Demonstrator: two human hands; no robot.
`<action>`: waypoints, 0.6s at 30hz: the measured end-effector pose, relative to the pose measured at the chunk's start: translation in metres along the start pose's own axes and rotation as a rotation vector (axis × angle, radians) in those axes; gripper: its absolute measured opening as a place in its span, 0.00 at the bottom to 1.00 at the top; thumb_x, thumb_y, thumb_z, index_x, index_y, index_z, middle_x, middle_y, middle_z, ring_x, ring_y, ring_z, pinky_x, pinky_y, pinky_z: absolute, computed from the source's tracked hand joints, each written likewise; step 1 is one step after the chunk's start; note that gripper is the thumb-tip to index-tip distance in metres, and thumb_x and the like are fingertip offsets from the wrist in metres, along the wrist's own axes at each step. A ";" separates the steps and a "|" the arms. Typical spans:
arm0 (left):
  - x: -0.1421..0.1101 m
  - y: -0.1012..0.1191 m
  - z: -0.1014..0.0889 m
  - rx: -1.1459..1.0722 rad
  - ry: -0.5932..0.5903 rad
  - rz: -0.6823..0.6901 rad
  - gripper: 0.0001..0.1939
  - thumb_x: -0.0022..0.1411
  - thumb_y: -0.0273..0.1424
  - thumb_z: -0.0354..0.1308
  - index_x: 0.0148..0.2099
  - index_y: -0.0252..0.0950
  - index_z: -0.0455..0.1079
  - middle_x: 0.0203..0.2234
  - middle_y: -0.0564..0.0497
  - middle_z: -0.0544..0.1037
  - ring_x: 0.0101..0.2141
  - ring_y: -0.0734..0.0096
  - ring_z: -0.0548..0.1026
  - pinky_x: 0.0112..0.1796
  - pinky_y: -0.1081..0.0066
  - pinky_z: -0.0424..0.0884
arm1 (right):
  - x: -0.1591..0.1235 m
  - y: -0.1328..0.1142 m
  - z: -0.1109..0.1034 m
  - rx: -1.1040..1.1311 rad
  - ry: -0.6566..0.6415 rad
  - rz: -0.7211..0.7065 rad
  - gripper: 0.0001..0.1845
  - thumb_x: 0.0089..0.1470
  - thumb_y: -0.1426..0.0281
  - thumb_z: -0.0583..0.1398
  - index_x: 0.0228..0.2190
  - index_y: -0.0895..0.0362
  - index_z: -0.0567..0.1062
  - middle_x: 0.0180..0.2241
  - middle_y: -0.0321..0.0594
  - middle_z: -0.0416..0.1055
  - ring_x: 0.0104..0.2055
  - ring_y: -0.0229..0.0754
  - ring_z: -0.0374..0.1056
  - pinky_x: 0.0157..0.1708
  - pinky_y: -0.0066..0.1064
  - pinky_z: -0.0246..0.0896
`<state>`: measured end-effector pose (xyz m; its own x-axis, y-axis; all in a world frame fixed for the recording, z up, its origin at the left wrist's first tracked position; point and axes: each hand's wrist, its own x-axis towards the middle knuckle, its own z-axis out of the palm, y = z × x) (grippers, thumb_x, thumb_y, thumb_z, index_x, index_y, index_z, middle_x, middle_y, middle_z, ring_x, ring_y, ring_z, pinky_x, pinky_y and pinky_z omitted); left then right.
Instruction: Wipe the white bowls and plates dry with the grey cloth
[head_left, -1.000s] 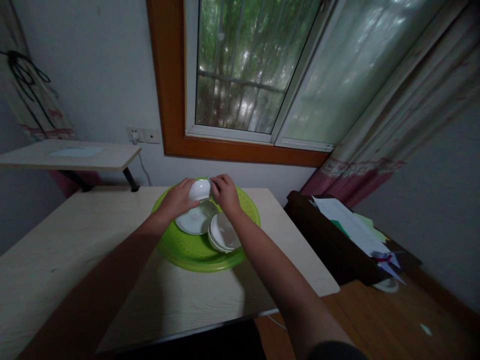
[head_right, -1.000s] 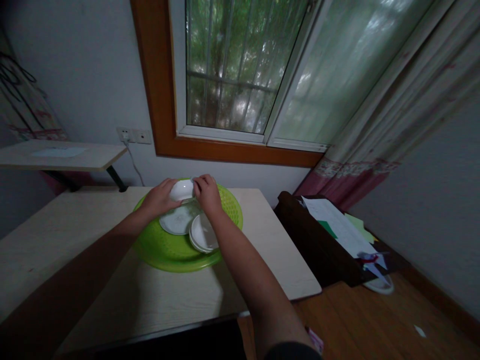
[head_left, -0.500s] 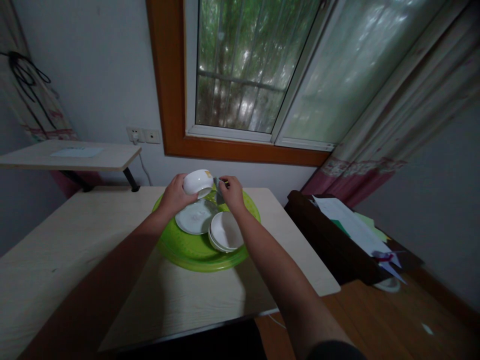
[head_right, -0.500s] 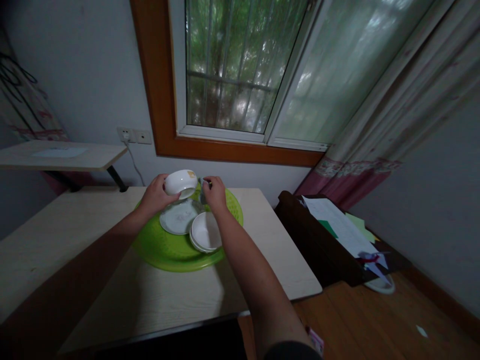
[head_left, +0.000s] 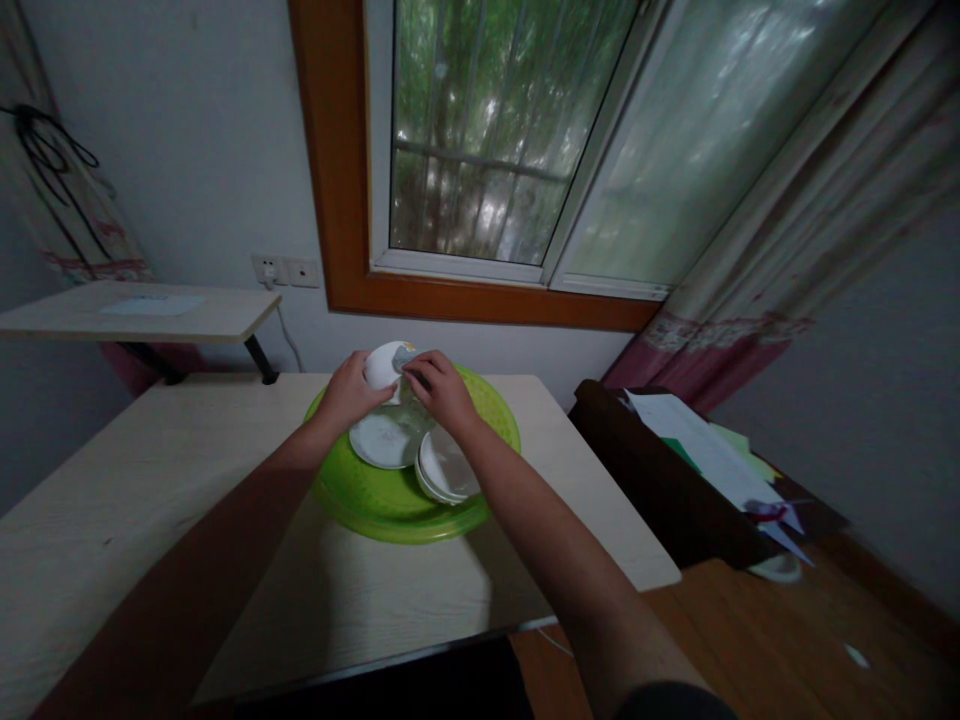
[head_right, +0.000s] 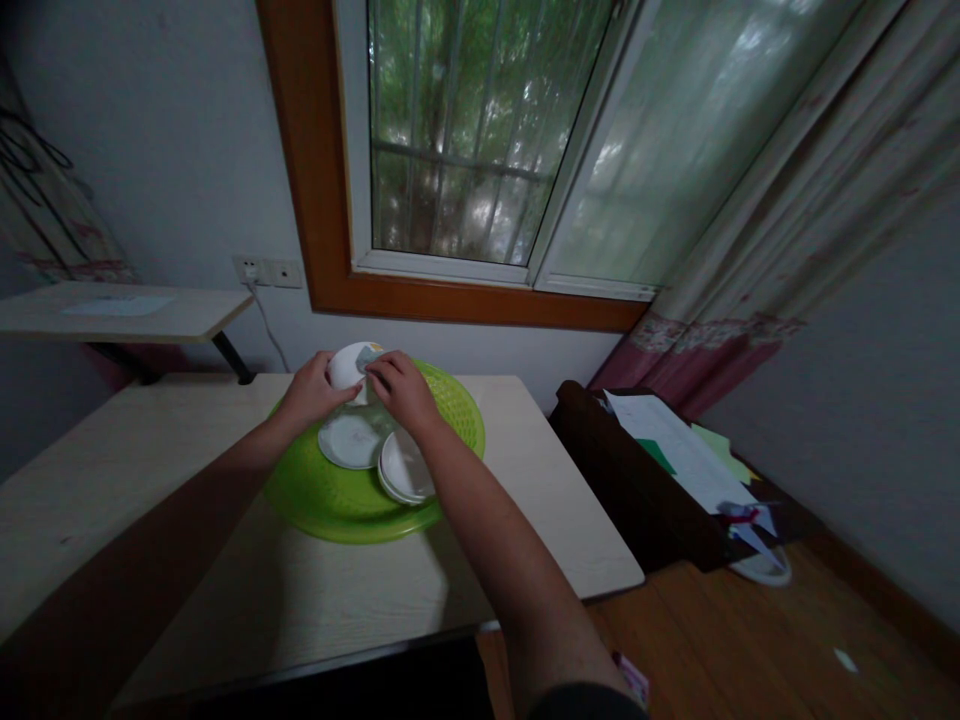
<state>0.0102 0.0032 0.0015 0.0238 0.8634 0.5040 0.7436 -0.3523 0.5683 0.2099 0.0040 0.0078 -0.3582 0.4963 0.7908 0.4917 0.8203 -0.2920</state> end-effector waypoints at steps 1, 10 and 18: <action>0.000 0.000 -0.001 0.005 0.005 0.001 0.30 0.49 0.42 0.66 0.52 0.35 0.64 0.43 0.43 0.76 0.44 0.55 0.75 0.43 0.62 0.71 | 0.000 0.003 0.000 -0.004 0.025 0.045 0.09 0.63 0.69 0.58 0.42 0.56 0.78 0.42 0.45 0.71 0.47 0.43 0.67 0.50 0.35 0.64; 0.002 -0.002 -0.001 0.008 -0.016 -0.014 0.31 0.49 0.42 0.65 0.52 0.35 0.64 0.45 0.41 0.76 0.46 0.53 0.75 0.45 0.61 0.71 | -0.004 0.013 0.002 -0.085 0.080 0.227 0.08 0.59 0.74 0.59 0.39 0.57 0.77 0.40 0.44 0.71 0.43 0.44 0.68 0.48 0.36 0.65; 0.004 -0.005 0.000 -0.100 -0.070 -0.138 0.29 0.49 0.44 0.66 0.50 0.37 0.66 0.43 0.44 0.78 0.43 0.57 0.77 0.44 0.62 0.72 | 0.000 0.000 0.001 -0.049 -0.007 0.056 0.09 0.62 0.70 0.59 0.42 0.55 0.78 0.43 0.45 0.71 0.48 0.44 0.67 0.52 0.36 0.64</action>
<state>0.0060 0.0080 0.0005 -0.0248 0.9280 0.3718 0.6729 -0.2596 0.6927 0.2092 0.0039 0.0069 -0.3347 0.5429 0.7702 0.5489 0.7767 -0.3089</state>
